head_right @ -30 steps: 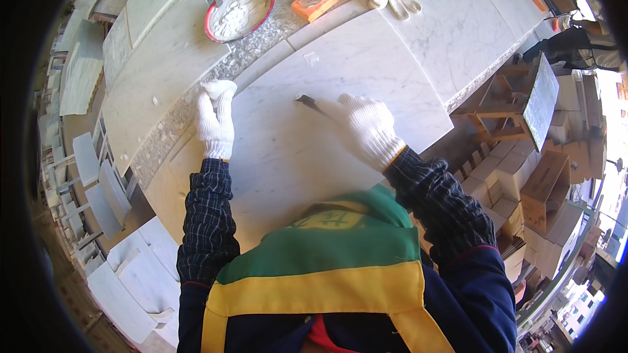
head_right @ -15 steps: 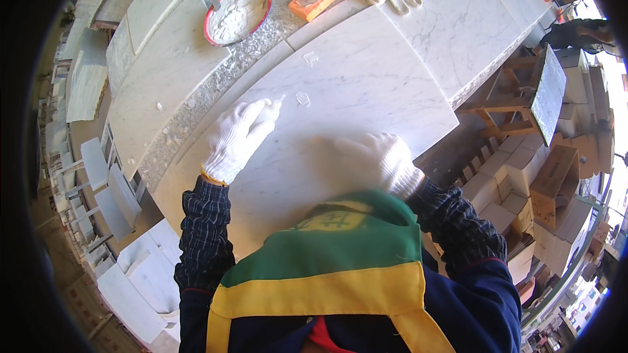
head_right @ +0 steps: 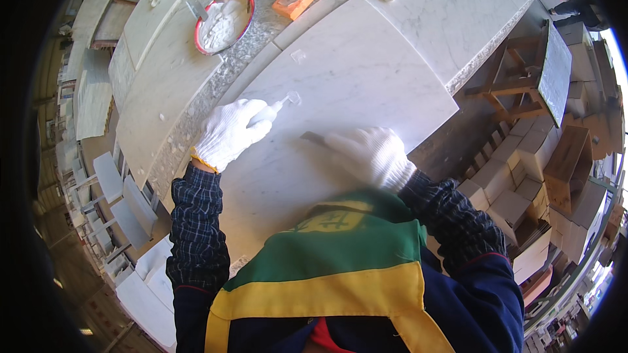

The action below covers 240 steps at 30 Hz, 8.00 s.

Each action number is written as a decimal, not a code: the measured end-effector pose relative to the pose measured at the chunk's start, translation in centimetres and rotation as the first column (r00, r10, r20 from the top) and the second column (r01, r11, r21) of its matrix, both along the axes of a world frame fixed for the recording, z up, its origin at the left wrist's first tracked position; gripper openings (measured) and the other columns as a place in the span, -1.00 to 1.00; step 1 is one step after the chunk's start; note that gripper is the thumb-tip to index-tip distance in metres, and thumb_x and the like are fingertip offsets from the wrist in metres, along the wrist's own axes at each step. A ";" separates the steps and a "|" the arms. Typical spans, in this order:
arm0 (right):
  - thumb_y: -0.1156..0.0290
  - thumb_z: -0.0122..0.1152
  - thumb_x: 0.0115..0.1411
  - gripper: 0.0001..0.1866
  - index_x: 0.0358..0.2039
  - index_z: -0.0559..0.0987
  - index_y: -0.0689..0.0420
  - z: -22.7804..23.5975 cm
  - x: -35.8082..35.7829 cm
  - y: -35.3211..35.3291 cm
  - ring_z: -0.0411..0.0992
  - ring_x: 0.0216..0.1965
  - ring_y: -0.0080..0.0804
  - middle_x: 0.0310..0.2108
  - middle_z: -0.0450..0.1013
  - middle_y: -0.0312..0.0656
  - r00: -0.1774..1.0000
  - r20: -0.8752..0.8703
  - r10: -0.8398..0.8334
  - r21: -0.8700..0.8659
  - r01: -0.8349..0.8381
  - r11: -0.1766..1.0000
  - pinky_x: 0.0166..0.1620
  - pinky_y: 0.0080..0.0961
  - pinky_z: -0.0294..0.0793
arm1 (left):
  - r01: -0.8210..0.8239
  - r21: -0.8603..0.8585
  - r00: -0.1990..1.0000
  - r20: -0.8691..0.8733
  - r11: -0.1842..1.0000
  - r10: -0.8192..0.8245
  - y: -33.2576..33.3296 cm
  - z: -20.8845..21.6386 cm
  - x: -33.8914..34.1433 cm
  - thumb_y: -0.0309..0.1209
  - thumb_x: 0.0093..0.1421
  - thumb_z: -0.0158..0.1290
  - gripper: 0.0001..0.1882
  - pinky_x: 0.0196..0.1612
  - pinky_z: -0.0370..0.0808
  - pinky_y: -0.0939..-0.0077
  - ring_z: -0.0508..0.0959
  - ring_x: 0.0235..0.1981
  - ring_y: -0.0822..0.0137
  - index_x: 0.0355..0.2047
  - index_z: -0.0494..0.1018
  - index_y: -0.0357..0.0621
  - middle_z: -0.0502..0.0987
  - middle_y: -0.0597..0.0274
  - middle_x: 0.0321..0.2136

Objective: The person applies a white adhesive from a squeeze bottle along the edge of a large stone slab and spreads it with a small metal spatula. They repeatedly wipe the slab surface with gloved hands and continue applying and smoothing the adhesive along the seam.

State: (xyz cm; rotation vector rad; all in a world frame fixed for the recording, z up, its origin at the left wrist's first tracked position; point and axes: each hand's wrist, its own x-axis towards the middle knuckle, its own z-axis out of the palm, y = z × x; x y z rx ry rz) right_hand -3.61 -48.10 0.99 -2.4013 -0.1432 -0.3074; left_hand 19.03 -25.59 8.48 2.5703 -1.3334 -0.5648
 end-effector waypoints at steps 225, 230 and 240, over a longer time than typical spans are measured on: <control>0.46 0.56 0.07 -0.60 -0.03 0.73 0.18 -0.5 2.4 -3.2 0.62 -0.42 -0.12 -0.38 0.64 -0.07 0.960 0.064 -0.273 0.261 0.248 0.933 -0.32 -0.30 0.62 | 0.376 -0.109 0.879 0.356 0.920 -0.317 -8.9 -8.7 5.5 0.17 0.45 -0.08 -0.18 0.59 -0.04 -0.02 0.06 0.56 -0.11 0.52 0.15 -0.10 0.14 -0.09 0.53; 0.47 0.56 0.08 -0.59 -0.02 0.72 0.19 -0.5 2.5 -3.2 0.60 -0.43 -0.11 -0.38 0.62 -0.06 0.953 0.073 -0.295 0.308 0.260 0.915 -0.33 -0.29 0.59 | 0.488 -0.142 0.852 0.294 0.861 -0.434 -7.0 -7.9 3.6 0.22 0.37 0.03 -0.12 0.57 0.00 -0.08 0.12 0.55 -0.11 0.49 0.21 -0.10 0.18 -0.12 0.51; 0.46 0.56 0.10 -0.58 0.00 0.72 0.18 -0.4 2.3 -3.3 0.60 -0.43 -0.13 -0.38 0.62 -0.08 0.957 0.043 -0.285 0.279 0.263 0.924 -0.33 -0.30 0.59 | 0.119 -0.432 0.969 0.246 0.894 -0.010 -5.1 -8.9 -0.7 -0.10 0.26 0.31 -0.17 0.49 0.21 -0.12 0.28 0.45 -0.20 0.45 0.27 -0.09 0.32 -0.11 0.42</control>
